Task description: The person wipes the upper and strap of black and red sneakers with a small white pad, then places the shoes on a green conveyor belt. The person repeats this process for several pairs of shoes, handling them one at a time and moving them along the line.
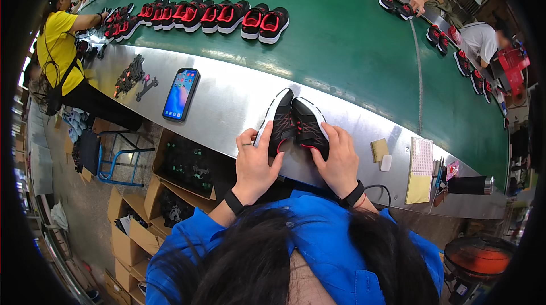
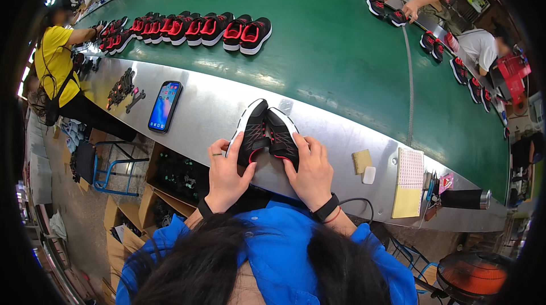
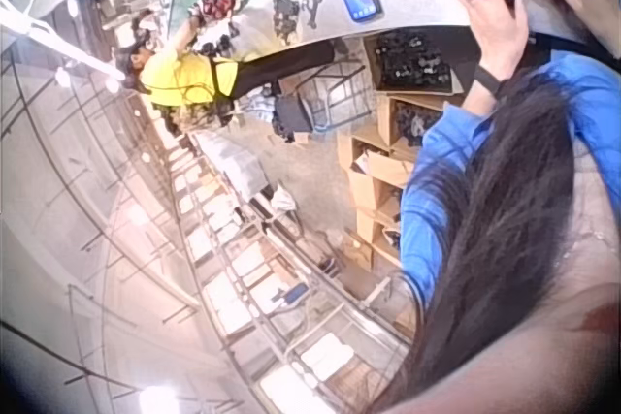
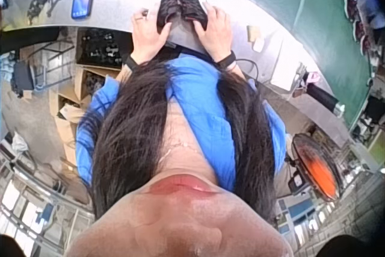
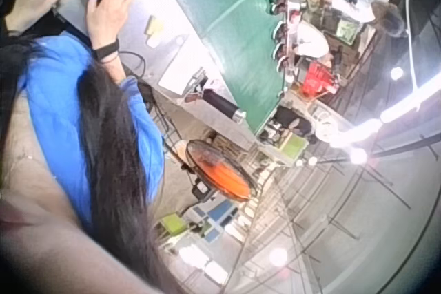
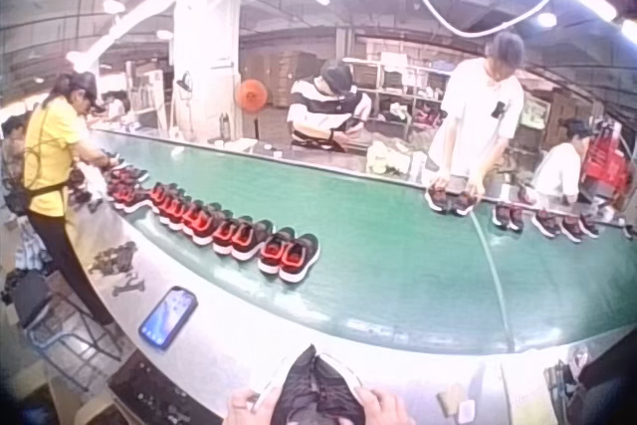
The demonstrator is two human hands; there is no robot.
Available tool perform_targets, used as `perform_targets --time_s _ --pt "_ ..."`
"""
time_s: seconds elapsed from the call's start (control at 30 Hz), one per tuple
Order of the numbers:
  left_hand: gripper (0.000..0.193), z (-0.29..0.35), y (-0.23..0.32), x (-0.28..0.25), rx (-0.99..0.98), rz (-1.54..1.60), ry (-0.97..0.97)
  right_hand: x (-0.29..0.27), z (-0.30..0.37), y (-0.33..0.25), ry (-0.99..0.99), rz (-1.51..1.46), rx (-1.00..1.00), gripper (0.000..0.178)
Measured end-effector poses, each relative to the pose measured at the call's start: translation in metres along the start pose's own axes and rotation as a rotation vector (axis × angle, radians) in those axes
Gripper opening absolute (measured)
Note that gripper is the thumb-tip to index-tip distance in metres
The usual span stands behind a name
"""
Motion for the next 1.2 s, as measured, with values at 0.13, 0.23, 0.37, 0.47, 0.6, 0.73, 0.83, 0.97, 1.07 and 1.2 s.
perform_targets --time_s 0.13,0.23,0.37,0.47,0.6,0.73,0.83,0.97,1.07,1.2 --pt "0.073 -0.006 0.002 -0.002 -0.033 0.021 -0.005 -0.003 -0.001 0.013 0.018 -0.119 0.001 0.06" --pt "0.071 -0.015 -0.012 -0.003 -0.097 0.173 0.068 -0.002 -0.004 0.039 -0.009 -0.422 0.227 0.062" --pt "0.048 -0.018 -0.025 0.02 -0.678 1.335 -0.47 0.009 -0.005 0.045 -0.187 -1.335 0.78 0.049" --pt "0.045 -0.024 -0.017 0.015 -0.65 1.515 -0.43 0.008 -0.01 0.03 -0.209 -1.42 0.722 0.05" --pt "0.047 -0.028 -0.018 0.012 -0.602 1.503 -0.344 0.007 -0.016 0.033 -0.256 -1.242 0.62 0.049" --pt "0.044 -0.018 -0.033 0.02 -0.536 0.996 -0.349 0.0 -0.014 0.047 -0.321 -0.799 0.416 0.039" --pt "0.042 -0.009 -0.051 0.022 -0.308 0.414 -0.167 -0.008 -0.007 0.039 -0.16 -0.318 0.084 0.029" --pt "0.034 -0.018 -0.07 0.01 -0.463 0.578 -0.121 -0.022 -0.01 0.001 0.016 -0.212 -0.036 0.026" --pt "0.025 -0.047 -0.081 0.019 -0.471 0.736 -0.145 0.0 -0.012 -0.023 -0.215 -0.118 -0.179 0.033" --pt "0.015 -0.091 -0.103 0.039 -0.527 1.067 -0.096 0.024 -0.01 -0.046 -0.18 0.123 -0.337 0.039"
Point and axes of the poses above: each hand's wrist, its own z-axis away from the middle knuckle, its own x-axis out of the palm, y = z × x, the point moved 5 cm from there along -z, towards the middle knuckle, and after that the axes turned 14 degrees about -z, right-handed, at the moved point
